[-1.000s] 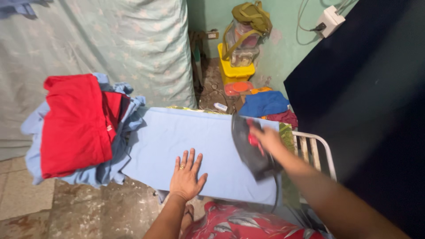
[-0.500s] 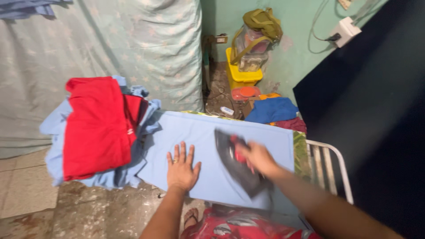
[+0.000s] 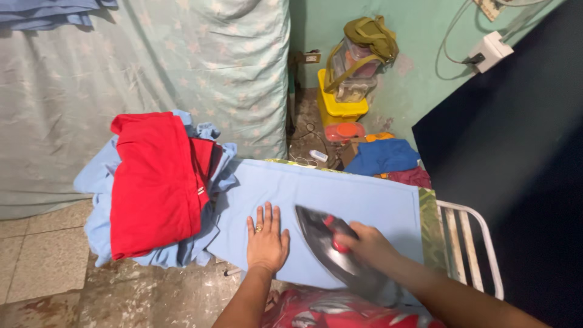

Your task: The person irons a light blue t-shirt on an ironing board, then hangs it on a clothesline. Next, they iron a red t-shirt on the same board, folding and smoothing it before placing it aside.

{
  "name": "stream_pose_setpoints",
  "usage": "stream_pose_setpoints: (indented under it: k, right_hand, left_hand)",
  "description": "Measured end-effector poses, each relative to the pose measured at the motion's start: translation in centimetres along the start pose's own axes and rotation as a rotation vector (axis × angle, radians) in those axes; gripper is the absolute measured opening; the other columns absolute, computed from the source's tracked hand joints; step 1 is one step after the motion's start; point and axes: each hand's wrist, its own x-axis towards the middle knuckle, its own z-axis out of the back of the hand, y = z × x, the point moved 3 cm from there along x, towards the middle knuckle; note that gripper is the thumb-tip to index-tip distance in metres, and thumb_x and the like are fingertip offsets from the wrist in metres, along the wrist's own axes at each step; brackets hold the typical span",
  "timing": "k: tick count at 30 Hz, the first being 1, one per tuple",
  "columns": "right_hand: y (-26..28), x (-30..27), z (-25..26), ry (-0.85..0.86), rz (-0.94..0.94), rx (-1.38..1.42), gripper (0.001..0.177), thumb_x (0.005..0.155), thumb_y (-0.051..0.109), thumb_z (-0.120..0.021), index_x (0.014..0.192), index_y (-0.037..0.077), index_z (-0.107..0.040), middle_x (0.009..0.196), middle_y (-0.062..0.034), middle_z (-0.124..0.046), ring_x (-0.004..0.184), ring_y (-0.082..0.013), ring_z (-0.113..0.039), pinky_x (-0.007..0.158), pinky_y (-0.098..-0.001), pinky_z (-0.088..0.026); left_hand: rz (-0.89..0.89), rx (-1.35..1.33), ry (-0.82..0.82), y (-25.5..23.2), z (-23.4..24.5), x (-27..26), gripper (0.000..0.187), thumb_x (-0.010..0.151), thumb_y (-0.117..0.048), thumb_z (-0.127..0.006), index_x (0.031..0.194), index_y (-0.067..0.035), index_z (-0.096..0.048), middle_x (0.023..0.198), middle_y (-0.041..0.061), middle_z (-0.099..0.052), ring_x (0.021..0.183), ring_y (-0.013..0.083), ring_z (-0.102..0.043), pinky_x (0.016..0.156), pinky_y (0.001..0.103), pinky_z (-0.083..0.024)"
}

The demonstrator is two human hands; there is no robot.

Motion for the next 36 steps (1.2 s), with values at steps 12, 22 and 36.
stream_pose_setpoints:
  k: [12, 22, 36]
  right_hand:
    - [6.2, 8.5, 1.7, -0.177, 0.092, -0.135, 0.054, 0.085, 0.053, -0.07, 0.102, 0.002, -0.069, 0.077, -0.0089, -0.068, 0.063, -0.0269, -0.071, 0.046, -0.0391, -0.056]
    - [-5.7, 4.4, 16.9, -0.131, -0.033, 0.01, 0.045, 0.083, 0.041, -0.078, 0.114, 0.01, -0.074, 0.052, -0.0064, -0.055, 0.037, -0.0154, -0.051, 0.035, -0.0317, -0.039]
    - [4.7, 2.8, 0.2, 0.12, 0.128, -0.155, 0.045, 0.087, 0.049, -0.07, 0.091, 0.004, -0.076, 0.064, -0.0102, -0.067, 0.047, -0.0168, -0.06, 0.045, -0.0371, -0.046]
  left_hand:
    - [-0.026, -0.008, -0.111, 0.9, -1.5, 0.4, 0.069, 0.095, -0.032, -0.047, 0.156, -0.005, -0.029, 0.165, 0.019, -0.021, 0.153, 0.0352, -0.017, 0.124, 0.049, -0.01]
    - [-0.004, 0.012, -0.056, -0.1, -0.3, -0.1, 0.069, 0.095, -0.04, -0.049, 0.155, -0.01, -0.032, 0.164, 0.019, -0.021, 0.152, 0.0369, -0.015, 0.122, 0.052, -0.01]
    - [-0.008, -0.314, -0.318, 1.3, -0.4, -0.7, 0.07, 0.096, -0.027, -0.05, 0.156, 0.002, -0.028, 0.163, 0.02, -0.031, 0.153, 0.033, -0.025, 0.126, 0.045, -0.013]
